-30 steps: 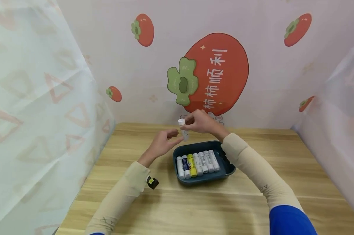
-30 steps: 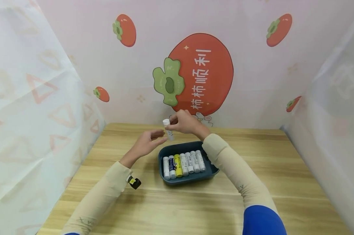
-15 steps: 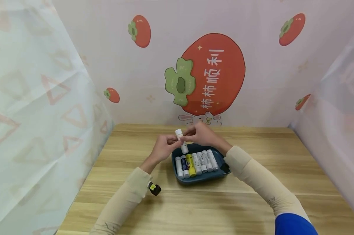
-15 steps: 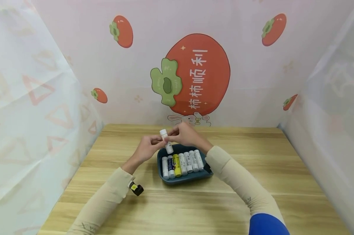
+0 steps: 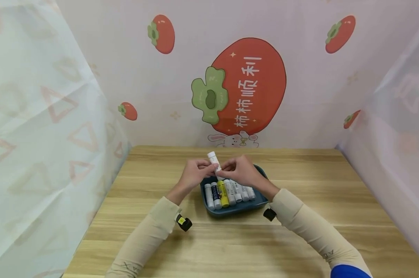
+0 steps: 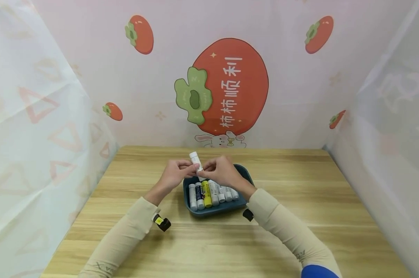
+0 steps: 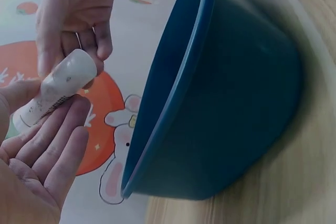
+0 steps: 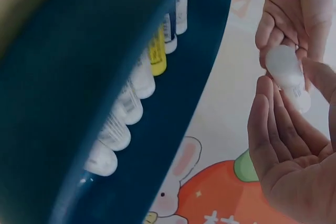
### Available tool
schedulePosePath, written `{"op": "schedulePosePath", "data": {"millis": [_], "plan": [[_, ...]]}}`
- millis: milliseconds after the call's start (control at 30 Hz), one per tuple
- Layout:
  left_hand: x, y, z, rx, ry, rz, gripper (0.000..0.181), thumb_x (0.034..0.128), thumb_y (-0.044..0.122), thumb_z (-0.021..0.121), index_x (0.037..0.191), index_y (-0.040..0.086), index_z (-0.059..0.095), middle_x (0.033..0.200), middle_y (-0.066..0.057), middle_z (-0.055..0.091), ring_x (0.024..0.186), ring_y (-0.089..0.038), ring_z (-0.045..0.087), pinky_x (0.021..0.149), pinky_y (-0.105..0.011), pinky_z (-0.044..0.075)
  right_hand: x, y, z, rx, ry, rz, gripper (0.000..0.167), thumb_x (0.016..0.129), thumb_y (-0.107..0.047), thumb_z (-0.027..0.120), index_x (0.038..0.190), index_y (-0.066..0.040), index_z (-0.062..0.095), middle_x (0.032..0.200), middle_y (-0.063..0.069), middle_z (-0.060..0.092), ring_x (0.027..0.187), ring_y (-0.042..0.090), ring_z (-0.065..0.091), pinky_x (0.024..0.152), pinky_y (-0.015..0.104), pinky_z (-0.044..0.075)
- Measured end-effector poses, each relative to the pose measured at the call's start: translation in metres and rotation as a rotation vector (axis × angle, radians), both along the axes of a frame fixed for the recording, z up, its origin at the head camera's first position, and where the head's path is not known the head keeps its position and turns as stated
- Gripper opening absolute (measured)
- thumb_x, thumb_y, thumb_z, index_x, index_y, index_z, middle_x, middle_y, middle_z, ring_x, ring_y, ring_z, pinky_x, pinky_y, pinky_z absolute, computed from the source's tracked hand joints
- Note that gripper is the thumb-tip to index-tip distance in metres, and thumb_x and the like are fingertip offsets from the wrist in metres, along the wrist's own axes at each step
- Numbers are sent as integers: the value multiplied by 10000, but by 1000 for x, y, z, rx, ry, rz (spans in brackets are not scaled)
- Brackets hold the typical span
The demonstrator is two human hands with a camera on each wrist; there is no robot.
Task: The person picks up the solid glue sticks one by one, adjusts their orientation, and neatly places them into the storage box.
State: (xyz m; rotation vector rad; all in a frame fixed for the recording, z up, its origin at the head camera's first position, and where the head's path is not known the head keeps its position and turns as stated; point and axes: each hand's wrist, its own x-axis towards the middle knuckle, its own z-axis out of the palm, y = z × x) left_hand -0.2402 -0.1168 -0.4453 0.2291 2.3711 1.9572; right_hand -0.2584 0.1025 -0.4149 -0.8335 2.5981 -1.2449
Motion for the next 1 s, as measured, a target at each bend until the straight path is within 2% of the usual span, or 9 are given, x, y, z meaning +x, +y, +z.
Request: {"op": "schedulePosePath", "data": {"millis": [133, 267, 400, 467, 567, 633, 767, 900, 1000], "plan": [[3, 4, -5, -53, -4, -37, 315, 969, 354, 785, 1052, 51, 820, 968, -116, 831, 932, -280, 808, 940, -536, 630, 6, 5, -6, 1, -42, -13, 208, 949, -361, 806, 1012, -166, 838, 913, -18, 804, 809, 223, 739, 665, 314, 589], [10, 4, -4, -190, 67, -113, 368, 975, 366, 777, 1182, 62, 783, 1103, -113, 818, 1042, -268, 790, 949, -454, 639, 9, 16, -7, 45, -57, -52, 205, 939, -351, 815, 971, -150, 832, 902, -3, 797, 794, 241, 737, 649, 310, 579], [21, 0, 2, -447, 189, -202, 615, 967, 449, 765, 1428, 61, 641, 1393, -133, 709, 1277, -273, 695, 1082, -472, 575, 7, 33, -1, 116, -31, -124, 233, 925, -345, 829, 975, -118, 831, 904, 26, 788, 746, 173, 674, 658, 293, 578], [28, -4, 4, -623, 239, -229, 804, 948, 548, 744, 1545, 59, 521, 1542, -136, 598, 1408, -296, 597, 1166, -513, 505, 6, 43, 2, 155, -16, -167, 245, 922, -333, 833, 977, -95, 830, 901, 46, 781, 742, 166, 646, 652, 282, 571], [38, -9, 3, -865, 280, -255, 1064, 890, 705, 709, 1668, 95, 315, 1706, -110, 392, 1559, -308, 419, 1259, -533, 391, 5, 56, 8, 213, -2, -210, 248, 927, -300, 827, 973, -56, 825, 885, 80, 771, 725, 180, 625, 619, 266, 551], [44, -13, 0, -973, 303, -277, 1183, 862, 789, 665, 1699, 94, 199, 1762, -112, 262, 1621, -308, 300, 1303, -521, 316, 6, 62, 10, 248, 7, -235, 240, 924, -277, 827, 944, -38, 823, 860, 88, 764, 701, 182, 614, 586, 261, 527], [50, -18, -10, -1085, 332, -306, 1320, 819, 907, 566, 1704, 69, 61, 1798, -112, 81, 1672, -284, 125, 1352, -481, 194, 9, 70, 10, 307, 51, -276, 227, 907, -235, 834, 792, -42, 799, 709, 44, 705, 594, 150, 565, 517, 249, 453], [52, -19, -20, -1114, 323, -304, 1358, 802, 952, 507, 1694, 36, 48, 1795, -125, 24, 1676, -292, 82, 1358, -476, 164, 14, 72, 3, 368, 80, -292, 379, 895, -226, 840, 578, -102, 673, 517, -47, 496, 476, 105, 449, 468, 233, 346], [53, -19, -25, -1110, 314, -294, 1361, 799, 953, 512, 1689, 12, 92, 1792, -140, 37, 1674, -306, 96, 1356, -483, 171, 17, 73, -5, 419, 67, -298, 510, 895, -227, 841, 490, -145, 543, 469, -81, 349, 433, 90, 369, 455, 226, 288]]}}
